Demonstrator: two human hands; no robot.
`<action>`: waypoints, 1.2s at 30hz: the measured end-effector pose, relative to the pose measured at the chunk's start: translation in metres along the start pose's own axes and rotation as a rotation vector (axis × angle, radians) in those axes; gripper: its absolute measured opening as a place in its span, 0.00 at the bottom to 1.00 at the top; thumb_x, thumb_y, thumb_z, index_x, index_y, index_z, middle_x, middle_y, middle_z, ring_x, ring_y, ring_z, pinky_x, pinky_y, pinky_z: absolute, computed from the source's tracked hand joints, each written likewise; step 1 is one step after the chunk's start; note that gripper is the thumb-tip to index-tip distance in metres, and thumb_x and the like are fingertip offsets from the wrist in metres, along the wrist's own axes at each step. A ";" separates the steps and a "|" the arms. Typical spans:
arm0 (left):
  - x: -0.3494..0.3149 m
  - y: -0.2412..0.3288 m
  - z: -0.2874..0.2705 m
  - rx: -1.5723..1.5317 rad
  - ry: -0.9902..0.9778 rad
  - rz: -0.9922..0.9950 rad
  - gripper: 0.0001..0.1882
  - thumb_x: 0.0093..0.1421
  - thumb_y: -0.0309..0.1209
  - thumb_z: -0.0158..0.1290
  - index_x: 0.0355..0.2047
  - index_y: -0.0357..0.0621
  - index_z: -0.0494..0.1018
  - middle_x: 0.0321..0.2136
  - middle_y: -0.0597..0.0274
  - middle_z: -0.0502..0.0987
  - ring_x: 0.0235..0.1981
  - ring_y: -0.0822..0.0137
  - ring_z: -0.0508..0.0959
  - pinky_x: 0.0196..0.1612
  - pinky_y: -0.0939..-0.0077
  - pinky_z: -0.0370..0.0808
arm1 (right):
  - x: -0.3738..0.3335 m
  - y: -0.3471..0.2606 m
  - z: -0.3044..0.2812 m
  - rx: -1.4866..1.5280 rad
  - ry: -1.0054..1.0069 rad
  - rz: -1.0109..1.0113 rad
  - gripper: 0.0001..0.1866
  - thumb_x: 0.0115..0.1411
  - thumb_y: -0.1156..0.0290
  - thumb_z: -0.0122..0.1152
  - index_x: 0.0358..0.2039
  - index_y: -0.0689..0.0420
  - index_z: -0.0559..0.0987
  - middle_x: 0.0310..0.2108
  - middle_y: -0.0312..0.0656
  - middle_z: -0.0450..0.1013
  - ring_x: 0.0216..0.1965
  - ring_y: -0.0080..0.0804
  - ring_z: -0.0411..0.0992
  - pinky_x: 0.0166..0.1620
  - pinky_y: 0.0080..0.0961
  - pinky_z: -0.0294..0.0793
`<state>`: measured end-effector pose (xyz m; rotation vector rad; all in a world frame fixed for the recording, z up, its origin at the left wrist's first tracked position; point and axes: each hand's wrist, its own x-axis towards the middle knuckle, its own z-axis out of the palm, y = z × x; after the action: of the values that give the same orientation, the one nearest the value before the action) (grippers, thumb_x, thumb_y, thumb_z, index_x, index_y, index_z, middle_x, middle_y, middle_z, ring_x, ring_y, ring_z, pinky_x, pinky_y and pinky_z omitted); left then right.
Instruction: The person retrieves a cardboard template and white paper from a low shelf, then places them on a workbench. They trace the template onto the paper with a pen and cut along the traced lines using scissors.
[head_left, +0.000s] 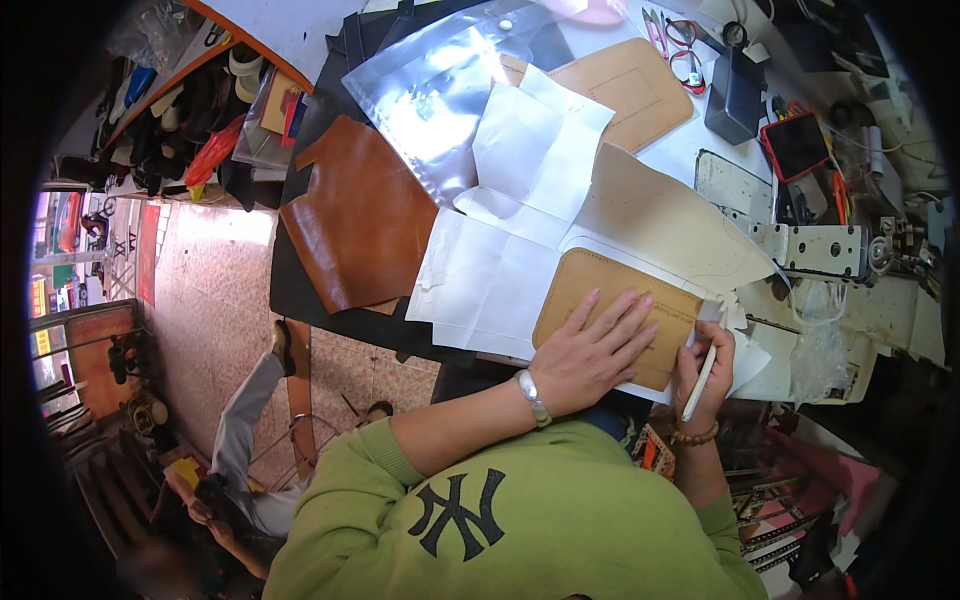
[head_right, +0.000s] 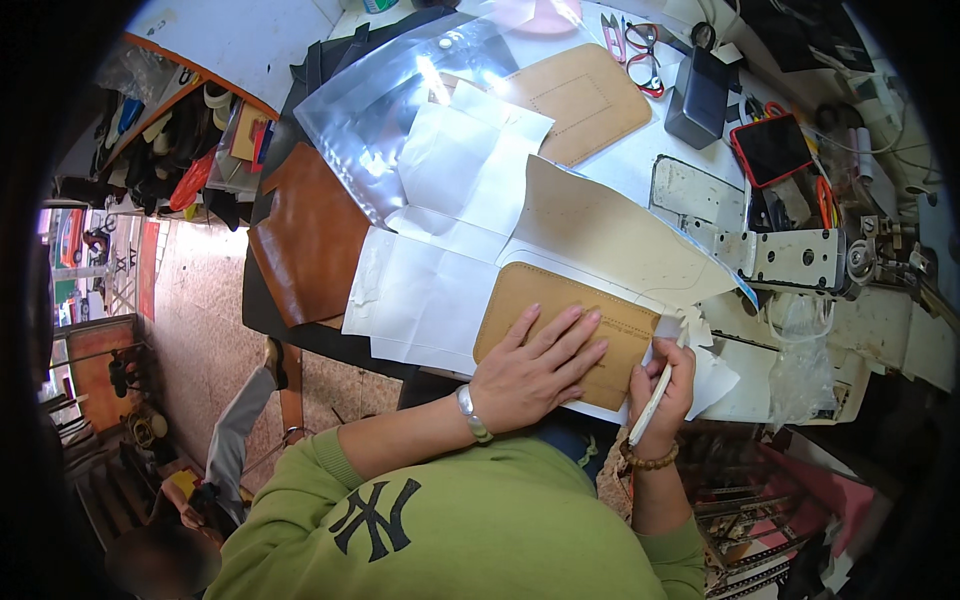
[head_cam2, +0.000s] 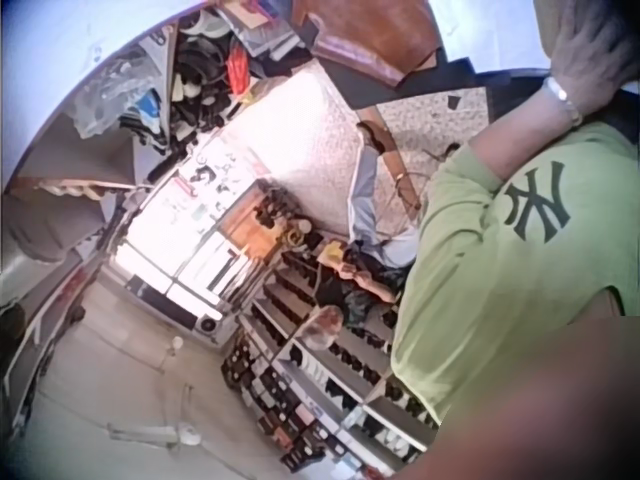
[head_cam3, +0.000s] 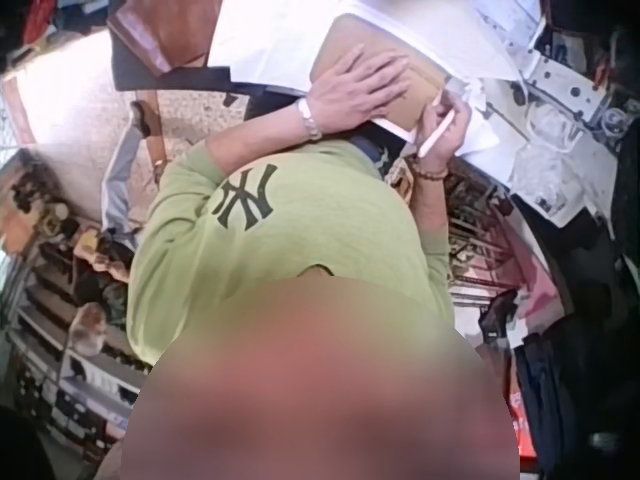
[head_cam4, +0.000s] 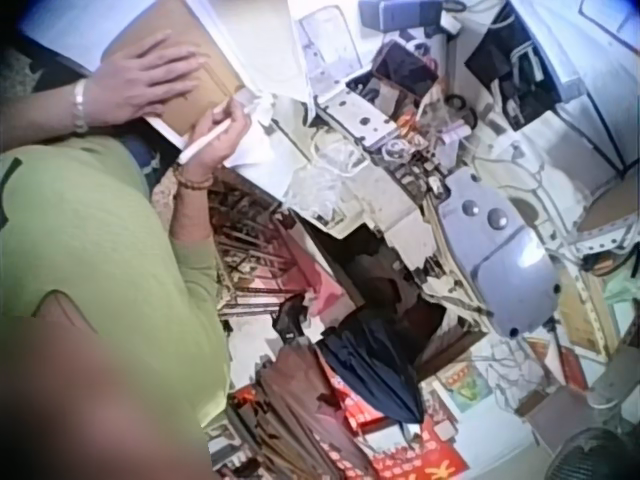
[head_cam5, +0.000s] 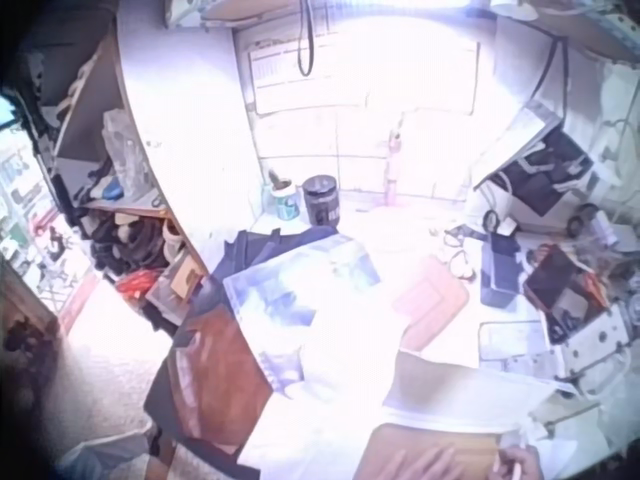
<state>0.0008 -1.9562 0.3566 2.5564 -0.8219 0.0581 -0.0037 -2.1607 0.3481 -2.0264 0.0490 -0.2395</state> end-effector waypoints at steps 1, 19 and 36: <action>0.000 0.000 0.000 0.000 -0.002 -0.001 0.33 0.58 0.47 0.51 0.63 0.52 0.61 0.66 0.58 0.56 0.67 0.60 0.55 0.66 0.50 0.47 | 0.000 0.000 0.000 -0.004 0.001 -0.001 0.20 0.47 0.88 0.57 0.43 0.62 0.72 0.33 0.34 0.61 0.30 0.18 0.61 0.33 0.12 0.64; 0.004 0.003 -0.005 0.002 -0.015 -0.029 0.32 0.55 0.45 0.55 0.60 0.54 0.65 0.64 0.59 0.60 0.66 0.61 0.58 0.65 0.51 0.52 | 0.001 0.001 0.001 -0.061 0.010 -0.062 0.20 0.46 0.89 0.57 0.42 0.63 0.73 0.33 0.38 0.64 0.28 0.22 0.64 0.33 0.17 0.67; 0.004 0.003 -0.005 0.001 -0.012 -0.031 0.31 0.54 0.43 0.56 0.59 0.55 0.66 0.64 0.60 0.60 0.66 0.61 0.58 0.64 0.51 0.52 | 0.002 -0.001 0.001 -0.082 0.007 -0.071 0.21 0.46 0.89 0.59 0.42 0.63 0.73 0.34 0.39 0.65 0.28 0.23 0.64 0.32 0.17 0.68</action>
<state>0.0028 -1.9588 0.3632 2.5722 -0.7862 0.0335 -0.0020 -2.1598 0.3489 -2.1116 -0.0094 -0.2937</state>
